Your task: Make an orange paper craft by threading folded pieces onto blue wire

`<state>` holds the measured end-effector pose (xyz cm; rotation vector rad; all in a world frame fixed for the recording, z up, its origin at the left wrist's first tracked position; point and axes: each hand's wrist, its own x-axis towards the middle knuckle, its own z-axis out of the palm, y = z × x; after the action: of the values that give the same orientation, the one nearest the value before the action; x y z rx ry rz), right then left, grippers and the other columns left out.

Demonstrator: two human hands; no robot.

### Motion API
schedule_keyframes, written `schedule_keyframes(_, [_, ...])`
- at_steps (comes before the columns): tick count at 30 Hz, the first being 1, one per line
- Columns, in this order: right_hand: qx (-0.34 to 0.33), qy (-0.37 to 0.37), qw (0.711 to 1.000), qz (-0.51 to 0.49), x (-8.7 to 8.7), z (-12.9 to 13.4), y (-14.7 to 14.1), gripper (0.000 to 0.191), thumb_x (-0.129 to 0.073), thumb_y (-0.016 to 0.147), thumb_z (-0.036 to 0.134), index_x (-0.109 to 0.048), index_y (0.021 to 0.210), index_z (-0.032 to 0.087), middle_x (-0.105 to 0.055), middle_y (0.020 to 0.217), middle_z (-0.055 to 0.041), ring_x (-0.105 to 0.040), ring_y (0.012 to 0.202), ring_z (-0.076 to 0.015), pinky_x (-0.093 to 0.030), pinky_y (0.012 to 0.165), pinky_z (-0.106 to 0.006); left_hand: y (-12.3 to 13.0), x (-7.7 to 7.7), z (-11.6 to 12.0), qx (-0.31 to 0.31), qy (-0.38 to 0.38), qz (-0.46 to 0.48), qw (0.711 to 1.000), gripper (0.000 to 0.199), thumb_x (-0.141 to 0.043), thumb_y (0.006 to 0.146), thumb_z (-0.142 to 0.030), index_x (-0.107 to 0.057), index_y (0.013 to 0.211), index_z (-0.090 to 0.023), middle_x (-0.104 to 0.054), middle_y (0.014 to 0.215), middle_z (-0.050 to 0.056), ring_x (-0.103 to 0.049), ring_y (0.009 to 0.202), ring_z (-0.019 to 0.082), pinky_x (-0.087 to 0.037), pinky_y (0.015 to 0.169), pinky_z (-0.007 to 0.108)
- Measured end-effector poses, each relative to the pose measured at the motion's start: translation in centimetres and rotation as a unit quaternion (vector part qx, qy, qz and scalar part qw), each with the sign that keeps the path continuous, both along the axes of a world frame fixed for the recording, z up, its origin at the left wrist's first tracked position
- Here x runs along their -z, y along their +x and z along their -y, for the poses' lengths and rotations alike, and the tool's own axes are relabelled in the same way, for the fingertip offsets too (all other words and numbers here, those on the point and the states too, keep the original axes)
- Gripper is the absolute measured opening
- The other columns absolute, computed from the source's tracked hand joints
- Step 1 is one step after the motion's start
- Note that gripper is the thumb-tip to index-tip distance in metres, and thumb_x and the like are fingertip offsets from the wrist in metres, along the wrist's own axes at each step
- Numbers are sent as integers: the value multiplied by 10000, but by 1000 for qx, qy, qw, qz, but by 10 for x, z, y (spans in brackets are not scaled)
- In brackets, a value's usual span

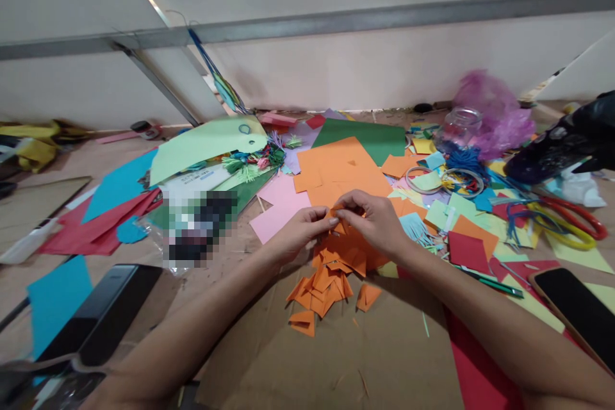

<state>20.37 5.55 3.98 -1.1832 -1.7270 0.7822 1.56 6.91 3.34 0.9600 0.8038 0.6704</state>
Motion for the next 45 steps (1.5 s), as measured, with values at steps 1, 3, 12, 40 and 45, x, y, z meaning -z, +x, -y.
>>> schedule_keyframes(1, [4, -9, 1000, -16, 0, 0, 0, 120, -672, 891, 290, -689, 981, 213, -722, 798, -8, -650, 707, -150, -486, 647, -276, 1, 1, 0, -8, -8, 3, 1000, 379, -867, 671, -444, -656, 775, -147, -572, 685, -9, -553, 636, 94, -329, 560, 204])
schedule_keyframes(3, [18, -20, 998, -57, -1, -1, 0, 199, -688, 889, 326, -659, 1052, 216, -724, 867, -20, -668, 747, -161, -509, 662, -285, 2, 2, -2, -32, -25, 8, 999, 388, -873, 649, -440, -659, 791, -148, -591, 695, -1, -569, 637, 99, -335, 556, 200])
schedule_keyframes(12, [-36, 31, 999, -1, -13, 0, 0, 164, -730, 867, 380, -752, 909, 223, -752, 922, -66, -690, 845, -203, -560, 751, -345, 0, 4, -12, -124, -25, 15, 992, 350, -837, 637, -416, -618, 727, -158, -638, 677, 16, -401, 506, 52, -294, 513, 189])
schedule_keyframes(40, [33, -2, 999, 25, -7, 2, -2, 125, -654, 872, 289, -699, 790, 205, -732, 726, -28, -656, 643, -164, -499, 596, -286, 6, -9, 5, -82, 69, -34, 994, 393, -854, 663, -460, -643, 779, -149, -621, 743, 12, -496, 646, 102, -333, 553, 216])
schedule_keyframes(45, [9, -40, 999, -34, -7, 1, -3, 152, -685, 860, 338, -699, 805, 196, -717, 735, -20, -643, 609, -146, -506, 585, -276, 5, -2, 3, -78, 49, -38, 995, 367, -817, 708, -456, -617, 797, -162, -619, 751, 4, -470, 589, 87, -320, 506, 213])
